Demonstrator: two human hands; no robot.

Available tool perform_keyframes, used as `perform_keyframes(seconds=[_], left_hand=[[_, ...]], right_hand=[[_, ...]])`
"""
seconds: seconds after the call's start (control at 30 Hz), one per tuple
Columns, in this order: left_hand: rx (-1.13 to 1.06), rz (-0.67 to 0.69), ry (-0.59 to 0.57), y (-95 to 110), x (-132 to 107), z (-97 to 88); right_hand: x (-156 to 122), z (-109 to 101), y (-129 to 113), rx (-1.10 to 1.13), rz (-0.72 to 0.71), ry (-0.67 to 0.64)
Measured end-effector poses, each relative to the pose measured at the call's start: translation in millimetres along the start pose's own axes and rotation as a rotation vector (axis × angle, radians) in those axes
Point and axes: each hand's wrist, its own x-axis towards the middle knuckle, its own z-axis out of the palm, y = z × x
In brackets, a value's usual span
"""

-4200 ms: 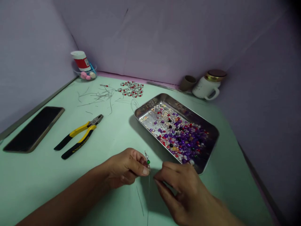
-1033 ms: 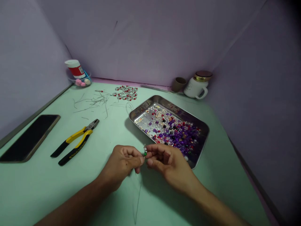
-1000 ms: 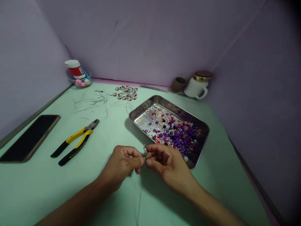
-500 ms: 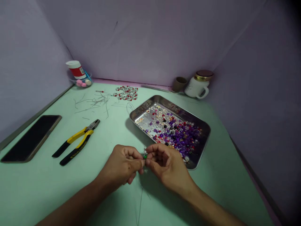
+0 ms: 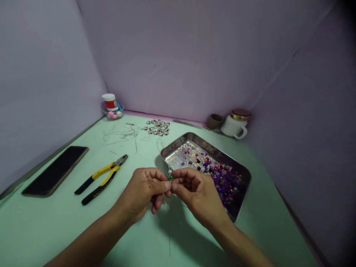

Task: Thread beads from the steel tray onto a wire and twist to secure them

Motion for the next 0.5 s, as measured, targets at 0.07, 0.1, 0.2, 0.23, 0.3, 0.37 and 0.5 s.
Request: perform_keyframes(seconds=[0.07, 0.1, 0.2, 0.23, 0.3, 0.37, 0.5], left_hand=[[0.071, 0.031, 0.045, 9, 0, -1.1], [0.121, 0.048, 0.075, 13, 1, -1.3], [0.276, 0.107, 0.143, 25, 2, -0.8], [0.323, 0.121, 0.151, 29, 2, -0.2], [0.398, 0.133, 0.146, 35, 3, 1.9], [0.44, 0.128, 0.14, 40, 5, 5.1], [0.426, 0.115, 0.107, 41, 10, 13.1]], right_hand=[[7, 2, -8, -0.042, -0.032, -0.015], [10, 3, -12, -0.064, -0.046, -0.018], [18, 6, -21, -0.076, -0.066, -0.022], [20, 7, -23, -0.065, -0.067, -0.029], [22, 6, -25, -0.042, -0.076, -0.041], [23, 4, -26, -0.039, -0.115, -0.028], [24, -5, -24, -0.04, -0.159, 0.011]])
